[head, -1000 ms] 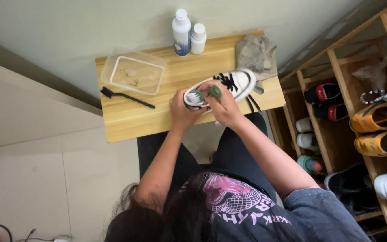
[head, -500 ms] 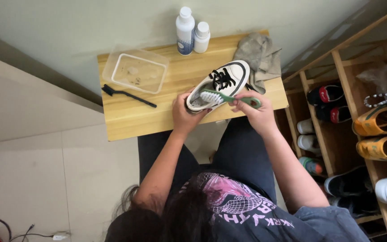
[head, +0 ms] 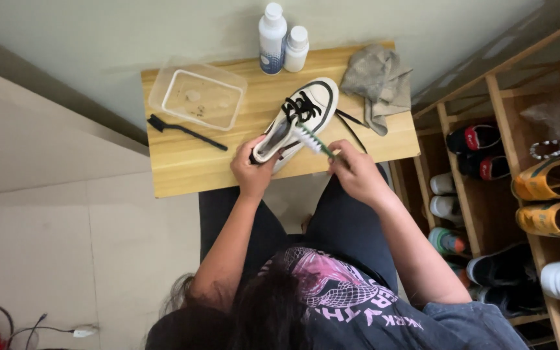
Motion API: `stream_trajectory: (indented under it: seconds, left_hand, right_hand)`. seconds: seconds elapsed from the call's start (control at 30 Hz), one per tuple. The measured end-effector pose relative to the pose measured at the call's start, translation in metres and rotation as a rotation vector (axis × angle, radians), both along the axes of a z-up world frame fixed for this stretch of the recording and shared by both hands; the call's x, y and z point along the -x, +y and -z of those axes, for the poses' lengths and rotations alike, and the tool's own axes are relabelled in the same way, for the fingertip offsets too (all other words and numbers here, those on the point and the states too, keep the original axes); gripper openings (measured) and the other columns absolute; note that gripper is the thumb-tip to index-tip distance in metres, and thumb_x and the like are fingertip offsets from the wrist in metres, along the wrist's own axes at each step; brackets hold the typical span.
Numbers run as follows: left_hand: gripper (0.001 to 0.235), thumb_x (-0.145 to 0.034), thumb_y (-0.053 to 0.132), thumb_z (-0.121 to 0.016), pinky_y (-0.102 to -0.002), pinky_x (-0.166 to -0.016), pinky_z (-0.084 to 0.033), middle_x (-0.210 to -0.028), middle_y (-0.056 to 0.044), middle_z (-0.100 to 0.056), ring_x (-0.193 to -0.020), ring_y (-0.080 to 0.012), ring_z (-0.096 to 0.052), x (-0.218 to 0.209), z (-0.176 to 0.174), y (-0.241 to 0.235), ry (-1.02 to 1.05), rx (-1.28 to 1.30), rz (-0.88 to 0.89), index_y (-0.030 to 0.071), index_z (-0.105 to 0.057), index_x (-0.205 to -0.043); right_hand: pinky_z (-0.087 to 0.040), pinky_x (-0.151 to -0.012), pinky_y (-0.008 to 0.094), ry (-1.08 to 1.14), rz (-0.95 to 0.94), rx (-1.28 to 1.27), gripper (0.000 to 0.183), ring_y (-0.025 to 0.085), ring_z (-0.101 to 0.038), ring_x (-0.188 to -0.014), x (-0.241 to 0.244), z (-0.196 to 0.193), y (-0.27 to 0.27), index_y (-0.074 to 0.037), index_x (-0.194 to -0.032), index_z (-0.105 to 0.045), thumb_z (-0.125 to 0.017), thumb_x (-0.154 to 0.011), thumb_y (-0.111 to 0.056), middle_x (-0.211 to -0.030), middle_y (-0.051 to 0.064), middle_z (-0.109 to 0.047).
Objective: The person scrubs the exterior and interior of a white sneaker using a green brush. They hold the shoe on a wooden table and systematically clean the toe, sides, and inner lining.
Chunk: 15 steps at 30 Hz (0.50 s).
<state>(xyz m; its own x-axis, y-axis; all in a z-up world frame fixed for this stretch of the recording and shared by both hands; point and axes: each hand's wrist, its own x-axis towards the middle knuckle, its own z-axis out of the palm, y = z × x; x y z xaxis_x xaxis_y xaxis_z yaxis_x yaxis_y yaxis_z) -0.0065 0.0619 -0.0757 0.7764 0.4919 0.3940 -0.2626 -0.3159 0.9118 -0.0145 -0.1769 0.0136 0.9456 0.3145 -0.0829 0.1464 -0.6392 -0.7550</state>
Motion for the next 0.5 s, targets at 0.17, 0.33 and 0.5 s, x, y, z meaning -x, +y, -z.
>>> stream_trajectory:
  seconds: [0.17, 0.33, 0.5]
  left_hand:
    - [0.047, -0.06, 0.012, -0.099, -0.037, -0.08, -0.059, -0.091, -0.009, -0.076, -0.087, -0.028, -0.075, 0.004, -0.017, 0.005, -0.033, 0.037, 0.059, 0.012, -0.079, -0.103]
    - [0.05, -0.056, 0.016, -0.098, -0.035, -0.08, -0.059, -0.092, -0.005, -0.076, -0.087, -0.0259, -0.074, -0.004, 0.003, 0.008, -0.064, 0.002, 0.075, 0.015, -0.078, -0.102]
    - [0.051, -0.056, 0.017, -0.098, -0.035, -0.079, -0.058, -0.091, -0.005, -0.075, -0.085, -0.0263, -0.072, -0.004, 0.003, 0.01, -0.088, -0.042, 0.075, 0.015, -0.077, -0.103]
  right_hand:
    - [-0.055, -0.082, 0.042, -0.134, 0.275, -0.128, 0.027, 0.021, -0.066, -0.076, -0.021, 0.031, -0.011, -0.02, -0.13, -0.069, -0.053, -0.109, -0.024, -0.071, 0.006, -0.066]
    - [-0.055, -0.086, 0.049, -0.423, 0.268, -0.027, 0.03, 0.036, -0.071, -0.098, -0.053, 0.039, 0.003, -0.017, -0.133, -0.071, -0.064, -0.104, -0.017, -0.101, 0.017, -0.074]
    - [-0.053, -0.086, 0.056, -0.553, 0.326, 0.207, 0.036, 0.043, -0.069, -0.096, -0.094, 0.082, -0.015, -0.009, -0.136, -0.069, -0.064, -0.101, -0.01, -0.097, 0.022, -0.073]
